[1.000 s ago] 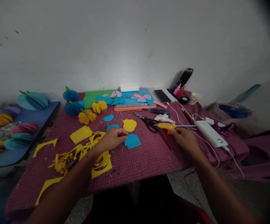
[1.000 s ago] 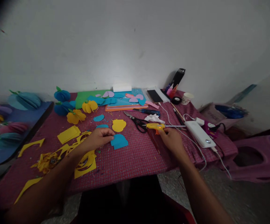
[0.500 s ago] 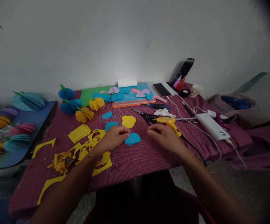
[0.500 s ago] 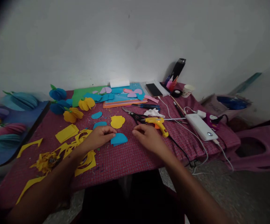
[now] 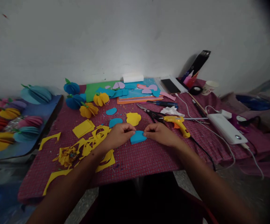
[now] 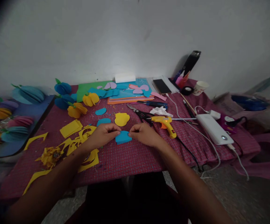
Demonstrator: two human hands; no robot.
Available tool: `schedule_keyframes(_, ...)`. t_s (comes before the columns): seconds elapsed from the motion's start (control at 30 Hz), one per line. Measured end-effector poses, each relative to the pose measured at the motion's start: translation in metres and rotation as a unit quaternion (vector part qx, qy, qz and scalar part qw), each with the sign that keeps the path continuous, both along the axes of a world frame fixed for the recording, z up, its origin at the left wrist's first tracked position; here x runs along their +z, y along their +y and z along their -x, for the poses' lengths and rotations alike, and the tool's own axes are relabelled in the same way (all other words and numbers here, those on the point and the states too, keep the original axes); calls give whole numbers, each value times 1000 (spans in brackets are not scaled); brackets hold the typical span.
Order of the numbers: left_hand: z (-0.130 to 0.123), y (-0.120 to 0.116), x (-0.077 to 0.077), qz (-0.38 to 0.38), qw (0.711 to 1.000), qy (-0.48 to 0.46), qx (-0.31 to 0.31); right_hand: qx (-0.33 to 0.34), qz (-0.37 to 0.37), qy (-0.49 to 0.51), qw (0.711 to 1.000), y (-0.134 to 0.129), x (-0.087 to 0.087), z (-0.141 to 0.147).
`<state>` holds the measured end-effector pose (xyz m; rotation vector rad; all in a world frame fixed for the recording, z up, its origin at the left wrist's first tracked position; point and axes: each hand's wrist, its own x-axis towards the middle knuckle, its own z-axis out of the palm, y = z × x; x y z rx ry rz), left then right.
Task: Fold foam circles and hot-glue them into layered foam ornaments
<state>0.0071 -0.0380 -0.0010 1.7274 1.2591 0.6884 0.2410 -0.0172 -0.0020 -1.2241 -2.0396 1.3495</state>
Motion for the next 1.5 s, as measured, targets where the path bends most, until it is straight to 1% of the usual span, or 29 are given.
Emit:
schedule_keyframes(0.13,3,0,0,8,1000,2,-16,5,8,9,1000,1,-1,-2)
schedule_keyframes(0.27,6,-1,4,-9,998,56,-32,3,21,13,1000,1,1,-1)
schedule_keyframes(0.37,8,-1,7,-14,994,95,-49,1,7,-20,1000,1,0,2)
schedule_keyframes(0.53,9,-2,6,-38,987,142,-66,-12,-44,-68,997,0,-7,6)
schedule_keyframes(0.73,6,0,5,-37,984,166,-61,-25,-88,-100,991,-1,-9,7)
schedule_keyframes(0.9,3,1,5,-30,982,178,-62,-26,-99,-122,987,-1,-10,8)
schedule_keyframes(1.13,4,1,4,-43,979,188,-64,-27,-124,-134,983,-2,-13,8)
schedule_keyframes(1.33,4,1,3,-62,977,193,-70,-25,-127,-136,982,-2,-13,8)
schedule_keyframes(1.5,4,1,3,-60,975,202,-74,-22,-131,-148,980,-2,-12,9)
